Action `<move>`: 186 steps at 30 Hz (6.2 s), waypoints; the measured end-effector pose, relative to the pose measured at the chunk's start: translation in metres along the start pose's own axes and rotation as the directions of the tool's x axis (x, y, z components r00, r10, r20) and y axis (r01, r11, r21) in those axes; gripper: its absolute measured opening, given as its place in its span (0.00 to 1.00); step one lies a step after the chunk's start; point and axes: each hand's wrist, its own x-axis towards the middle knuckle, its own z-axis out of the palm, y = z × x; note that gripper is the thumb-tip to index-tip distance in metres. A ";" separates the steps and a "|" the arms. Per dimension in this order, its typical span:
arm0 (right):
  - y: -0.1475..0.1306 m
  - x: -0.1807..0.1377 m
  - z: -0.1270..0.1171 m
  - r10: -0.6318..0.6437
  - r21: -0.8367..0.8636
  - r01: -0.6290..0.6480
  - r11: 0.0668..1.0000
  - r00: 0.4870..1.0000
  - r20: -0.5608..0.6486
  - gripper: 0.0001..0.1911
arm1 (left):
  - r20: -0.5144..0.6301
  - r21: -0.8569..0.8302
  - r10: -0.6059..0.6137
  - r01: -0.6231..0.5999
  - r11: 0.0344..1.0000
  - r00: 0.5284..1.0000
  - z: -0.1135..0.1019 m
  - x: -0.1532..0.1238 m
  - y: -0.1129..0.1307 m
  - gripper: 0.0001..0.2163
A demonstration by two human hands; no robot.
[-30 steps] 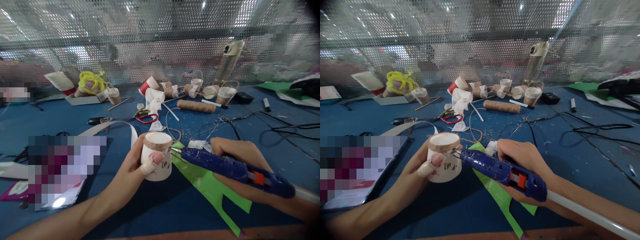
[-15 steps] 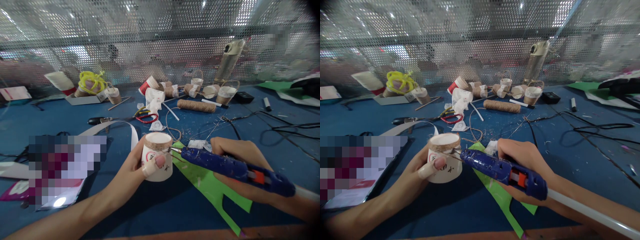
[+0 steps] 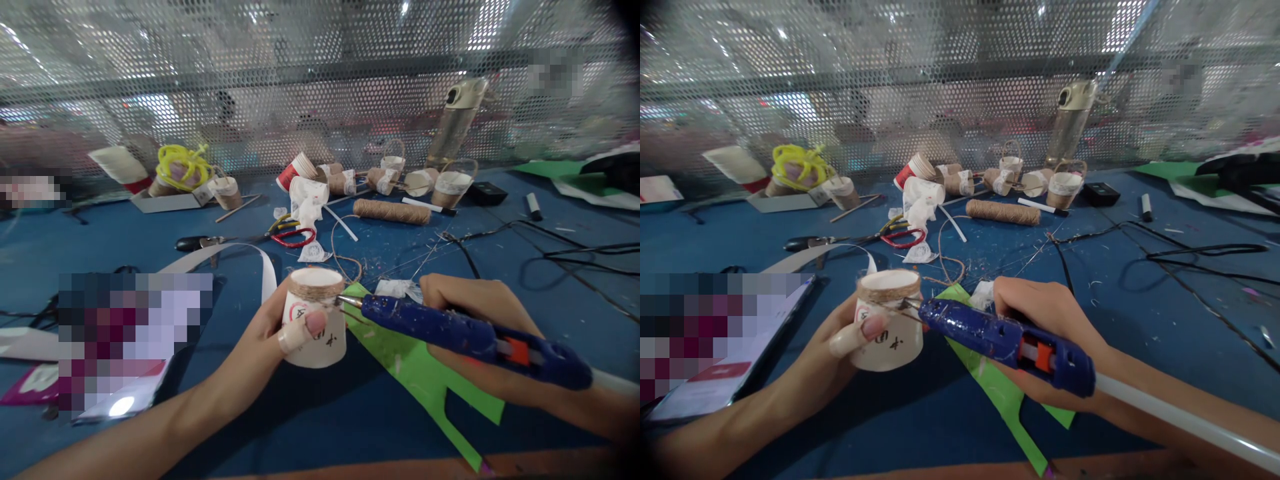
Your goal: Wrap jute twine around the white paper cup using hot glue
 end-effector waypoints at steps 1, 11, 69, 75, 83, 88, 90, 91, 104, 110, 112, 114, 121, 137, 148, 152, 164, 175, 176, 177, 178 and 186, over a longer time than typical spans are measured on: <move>0.000 0.000 0.000 -0.001 0.004 0.001 1.000 1.000 0.002 0.17 | 0.001 -0.004 -0.001 0.001 1.000 1.000 0.001 0.000 0.001 0.27; 0.003 0.000 0.001 -0.026 0.052 0.026 0.998 1.000 -0.001 0.17 | 0.033 -0.094 0.013 -0.010 0.996 0.999 0.002 0.000 0.001 0.26; -0.008 0.004 0.033 0.070 0.601 0.004 0.799 0.993 -0.099 0.22 | 0.129 -0.036 0.095 -0.091 0.995 0.987 0.002 0.006 -0.016 0.20; -0.007 -0.001 0.031 0.062 0.437 0.016 0.899 0.985 -0.164 0.17 | 0.089 0.027 0.069 -0.072 0.997 0.994 0.004 0.006 -0.011 0.22; -0.011 -0.003 0.025 0.171 0.248 -0.104 0.963 0.950 -0.263 0.11 | 0.072 0.100 0.057 -0.064 0.993 0.996 0.005 0.004 -0.008 0.25; -0.013 0.001 0.023 0.165 0.286 -0.091 0.954 0.955 -0.248 0.11 | 0.078 0.102 0.061 -0.069 0.992 0.995 0.005 0.006 -0.007 0.24; -0.015 0.005 0.019 0.216 0.320 -0.138 0.937 0.951 -0.222 0.09 | 0.081 0.089 0.062 -0.070 0.994 0.995 0.005 0.006 -0.008 0.23; -0.016 0.007 0.018 0.238 0.332 -0.162 0.929 0.950 -0.203 0.09 | 0.084 0.082 0.064 -0.071 0.994 0.994 0.005 0.006 -0.008 0.23; -0.013 0.011 0.021 0.368 0.435 -0.319 0.842 0.929 -0.031 0.08 | 0.174 -0.064 0.024 -0.013 0.998 0.985 0.001 0.006 -0.018 0.18; -0.010 0.011 0.025 0.377 0.497 -0.324 0.805 0.926 -0.006 0.09 | 0.216 -0.123 -0.011 0.039 0.992 0.976 0.002 0.006 -0.018 0.18; -0.010 0.011 0.025 0.379 0.511 -0.327 0.795 0.926 0.004 0.09 | 0.227 -0.127 -0.012 0.041 0.991 0.974 0.003 0.005 -0.017 0.18; -0.010 0.012 0.024 0.382 0.527 -0.329 0.783 0.924 0.009 0.09 | 0.235 -0.130 -0.009 0.041 0.991 0.972 0.003 0.005 -0.016 0.19; -0.014 0.013 0.024 0.413 0.584 -0.359 0.728 0.910 0.044 0.08 | 0.237 -0.138 -0.027 0.062 0.988 0.971 0.004 0.005 -0.016 0.22; -0.019 0.016 0.026 0.471 0.657 -0.399 0.639 0.879 0.076 0.14 | 0.289 -0.155 0.001 0.046 0.987 0.957 0.003 0.005 -0.020 0.20; -0.017 0.014 0.026 0.426 0.695 -0.341 0.634 0.903 0.055 0.13 | 0.335 -0.097 -0.020 0.056 0.994 0.942 -0.003 0.006 -0.022 0.26; -0.017 0.015 0.028 0.425 0.711 -0.310 0.631 0.905 0.017 0.13 | 0.350 -0.077 -0.005 0.034 0.996 0.937 -0.003 0.008 -0.023 0.27; -0.017 0.013 0.027 0.432 0.631 -0.309 0.712 0.901 -0.047 0.12 | 0.270 -0.120 -0.005 0.038 0.992 0.963 0.003 0.007 -0.013 0.24; -0.018 0.009 0.026 0.398 0.612 -0.283 0.738 0.916 -0.058 0.12 | 0.171 -0.081 -0.008 0.022 0.996 0.985 0.003 0.008 -0.017 0.21; -0.018 0.010 0.026 0.392 0.615 -0.277 0.738 0.918 -0.056 0.12 | 0.167 -0.093 -0.026 0.042 0.995 0.986 0.004 0.008 -0.016 0.21; -0.018 0.010 0.026 0.387 0.616 -0.274 0.739 0.920 -0.056 0.12 | 0.169 -0.102 -0.039 0.057 0.993 0.985 0.005 0.008 -0.014 0.22; -0.018 0.010 0.026 0.382 0.613 -0.268 0.743 0.922 -0.059 0.12 | 0.175 -0.103 -0.042 0.061 0.993 0.984 0.006 0.008 -0.013 0.23; -0.016 0.007 0.027 0.330 0.554 -0.227 0.801 0.939 -0.093 0.11 | 0.219 -0.034 0.037 -0.030 0.999 0.975 0.005 0.009 -0.016 0.25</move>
